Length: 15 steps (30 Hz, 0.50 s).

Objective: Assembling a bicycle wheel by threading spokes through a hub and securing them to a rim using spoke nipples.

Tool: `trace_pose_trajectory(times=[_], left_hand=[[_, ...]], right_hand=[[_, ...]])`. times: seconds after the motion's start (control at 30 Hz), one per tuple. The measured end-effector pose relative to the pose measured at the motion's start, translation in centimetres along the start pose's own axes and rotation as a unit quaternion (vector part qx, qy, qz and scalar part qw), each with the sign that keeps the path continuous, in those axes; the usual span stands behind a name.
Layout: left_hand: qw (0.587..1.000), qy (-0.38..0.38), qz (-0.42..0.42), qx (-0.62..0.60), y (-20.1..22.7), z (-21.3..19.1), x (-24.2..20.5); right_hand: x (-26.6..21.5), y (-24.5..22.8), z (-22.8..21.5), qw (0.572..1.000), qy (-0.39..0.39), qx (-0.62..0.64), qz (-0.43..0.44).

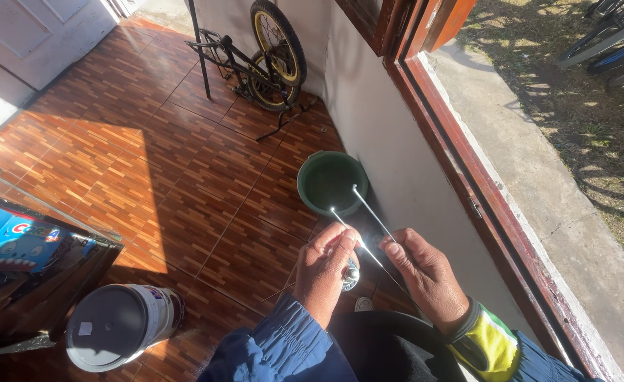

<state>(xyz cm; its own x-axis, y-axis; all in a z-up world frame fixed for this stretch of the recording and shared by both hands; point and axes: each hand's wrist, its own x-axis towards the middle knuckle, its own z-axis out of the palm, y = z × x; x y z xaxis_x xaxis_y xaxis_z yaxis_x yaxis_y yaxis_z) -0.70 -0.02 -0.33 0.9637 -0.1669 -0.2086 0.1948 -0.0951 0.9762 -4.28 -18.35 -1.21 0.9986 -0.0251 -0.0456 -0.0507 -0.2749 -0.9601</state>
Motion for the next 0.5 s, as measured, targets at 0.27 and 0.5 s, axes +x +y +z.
trace_pose_trajectory(times=[0.27, 0.5], left_hand=[[0.997, 0.008, 0.037, -0.069, 0.2, 0.1, -0.4], [0.981, 0.036, 0.064, -0.179, 0.8, 0.6, -1.2]], right_hand=[[0.7, -2.1, -1.4, 0.989, -0.078, -0.068, -0.107], [-1.0, -5.4, -5.0, 0.962, 0.097, 0.125, -0.220]])
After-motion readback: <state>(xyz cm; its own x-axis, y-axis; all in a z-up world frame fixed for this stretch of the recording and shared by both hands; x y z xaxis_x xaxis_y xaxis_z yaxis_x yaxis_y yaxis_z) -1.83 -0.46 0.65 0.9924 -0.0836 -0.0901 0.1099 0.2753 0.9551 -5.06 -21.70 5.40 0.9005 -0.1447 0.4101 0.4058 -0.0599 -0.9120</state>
